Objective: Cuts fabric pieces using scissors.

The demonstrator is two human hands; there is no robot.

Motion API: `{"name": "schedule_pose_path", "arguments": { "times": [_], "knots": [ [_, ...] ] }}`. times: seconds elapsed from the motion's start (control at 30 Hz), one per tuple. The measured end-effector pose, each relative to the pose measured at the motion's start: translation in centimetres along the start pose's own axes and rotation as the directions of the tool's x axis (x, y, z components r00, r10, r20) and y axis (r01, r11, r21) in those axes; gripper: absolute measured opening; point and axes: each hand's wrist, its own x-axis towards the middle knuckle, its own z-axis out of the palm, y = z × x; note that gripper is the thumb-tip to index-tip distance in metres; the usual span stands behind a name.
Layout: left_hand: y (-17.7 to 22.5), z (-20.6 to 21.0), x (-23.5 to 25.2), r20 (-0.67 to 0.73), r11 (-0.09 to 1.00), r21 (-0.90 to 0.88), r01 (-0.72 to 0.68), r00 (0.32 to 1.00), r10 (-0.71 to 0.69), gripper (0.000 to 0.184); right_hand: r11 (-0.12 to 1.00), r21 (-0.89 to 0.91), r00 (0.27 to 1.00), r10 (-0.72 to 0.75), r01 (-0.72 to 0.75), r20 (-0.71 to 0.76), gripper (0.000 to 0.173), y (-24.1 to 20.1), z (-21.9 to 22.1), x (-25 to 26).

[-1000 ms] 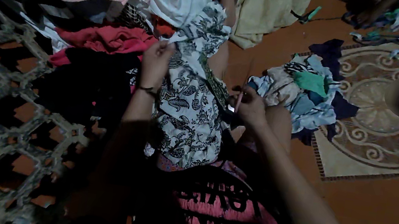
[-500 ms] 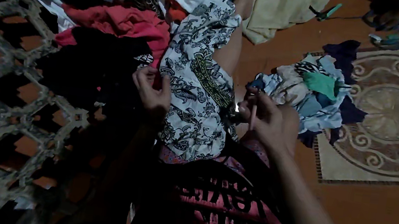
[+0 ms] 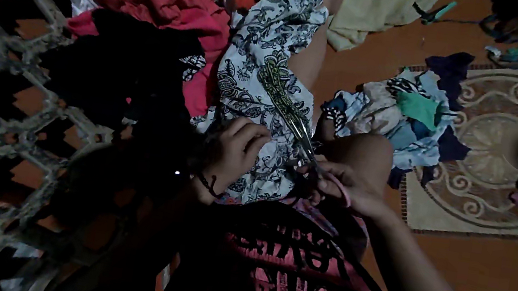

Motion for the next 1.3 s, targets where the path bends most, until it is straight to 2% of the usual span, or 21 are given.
{"name": "schedule_pose_path", "arguments": {
  "times": [0.2,0.33,0.53,0.83,1.17,1.3],
  "knots": [
    [1.1,-1.0,-1.5,-0.026,0.996,-0.089,-0.014,1.000,0.012,0.013,0.997,-0.058,0.995,0.056,-0.051,0.084,0.039,-1.8,1.1,2.0],
    [1.3,-1.2,-2.4,-0.068,0.995,-0.037,-0.093,0.994,0.090,0.018,0.996,-0.015,0.996,0.084,-0.084,0.019,0.035,-2.7,2.3,3.5],
    [0.8,-2.0,-3.7,-0.052,0.977,-0.085,-0.197,0.980,0.193,0.029,0.999,0.026,0.999,0.048,-0.048,0.006,0.038,-2.9,2.5,4.5],
    [0.6,-1.8,-4.0,-0.065,0.974,-0.086,-0.211,0.976,0.206,0.024,0.985,-0.140,0.992,0.088,-0.101,-0.094,0.027,-4.4,1.9,6.2],
    [0.8,-1.6,-3.7,-0.126,0.974,-0.073,-0.216,0.970,0.206,0.025,0.942,-0.316,0.989,0.070,-0.109,-0.131,0.013,-5.5,1.0,6.0],
    [0.8,-1.6,-3.2,-0.150,0.971,-0.088,-0.223,0.966,0.209,0.024,0.935,-0.343,0.991,0.047,-0.089,-0.129,0.016,-5.6,0.7,5.9]
  ]
}}
